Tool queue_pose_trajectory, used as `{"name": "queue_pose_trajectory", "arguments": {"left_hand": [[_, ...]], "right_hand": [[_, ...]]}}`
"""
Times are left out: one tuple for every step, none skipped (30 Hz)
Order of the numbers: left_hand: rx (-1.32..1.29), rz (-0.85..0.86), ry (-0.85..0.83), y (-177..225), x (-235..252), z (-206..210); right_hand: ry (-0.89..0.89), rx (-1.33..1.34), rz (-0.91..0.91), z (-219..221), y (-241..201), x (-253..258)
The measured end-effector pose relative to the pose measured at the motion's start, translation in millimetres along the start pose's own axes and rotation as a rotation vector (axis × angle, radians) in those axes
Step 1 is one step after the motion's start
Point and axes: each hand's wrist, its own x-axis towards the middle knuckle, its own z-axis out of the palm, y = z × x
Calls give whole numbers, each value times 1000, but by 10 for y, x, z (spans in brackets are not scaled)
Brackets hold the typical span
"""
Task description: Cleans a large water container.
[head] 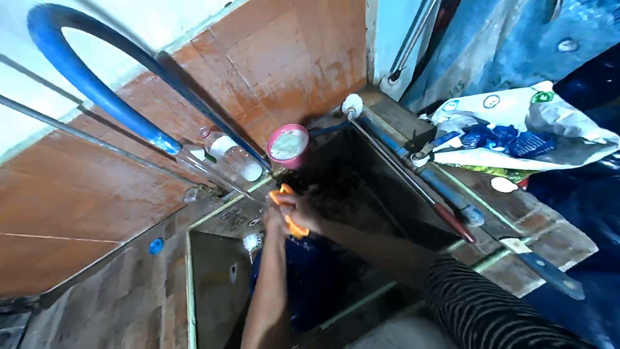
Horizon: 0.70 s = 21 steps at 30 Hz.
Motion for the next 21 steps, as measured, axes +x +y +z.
{"name": "queue_pose_trajectory", "arguments": {"left_hand": [[-86,-47,-32,22,42,-81],[-149,-95,-64,29,67,-123],[-161,-115,-101,26,63,-140],[-139,-113,-133,6,34,-141],[-105,-116,-124,-16,-8,-103],[-73,-117,-83,-21,-45,-29],[-78,-113,-43,-19,-58,-8],[-127,-97,-41,-14,-28,-69],[-199,-71,-84,-1,25,-167],[-293,-58,-130,-12,87,-266],[-387,-67,-169,-36,125,-336],[-401,-73,-167,-52,111,-342],[-350,-71,-156,-69,68,-318],[-290,-76,-141,-86,14,-266],[-234,-91,-108,-84,-22,-185],[-214,-93,-80,-67,-20,-138],[-221,-75,-44,-60,18,-123],[-263,-54,-34,-62,61,-135],[-324,-51,-38,-80,109,-174],[-381,-71,-38,-110,180,-229],[-411,-118,-43,-130,258,-277]], "right_hand": [[-30,10,10,38,-17,-118],[-60,-9,21,45,-61,-182],[-66,-51,19,13,-114,-148],[-51,-91,18,-33,-148,-35],[-11,-111,19,-72,-147,112],[43,-117,18,-98,-121,244],[78,-114,21,-81,-95,300],[73,-111,21,-17,-96,254],[23,-115,9,44,-129,145],[-48,-126,-2,100,-173,8],[-104,-134,-5,134,-215,-76],[-130,-142,-6,125,-249,-52],[-127,-158,1,87,-261,67],[-95,-164,24,38,-253,214],[-28,-165,41,6,-222,334],[39,-169,46,15,-180,387],[68,-172,31,60,-151,347],[43,-170,7,94,-128,227],[-16,-149,-5,109,-99,48],[-78,-118,-7,108,-33,-128],[-135,-105,0,62,58,-273]]}}
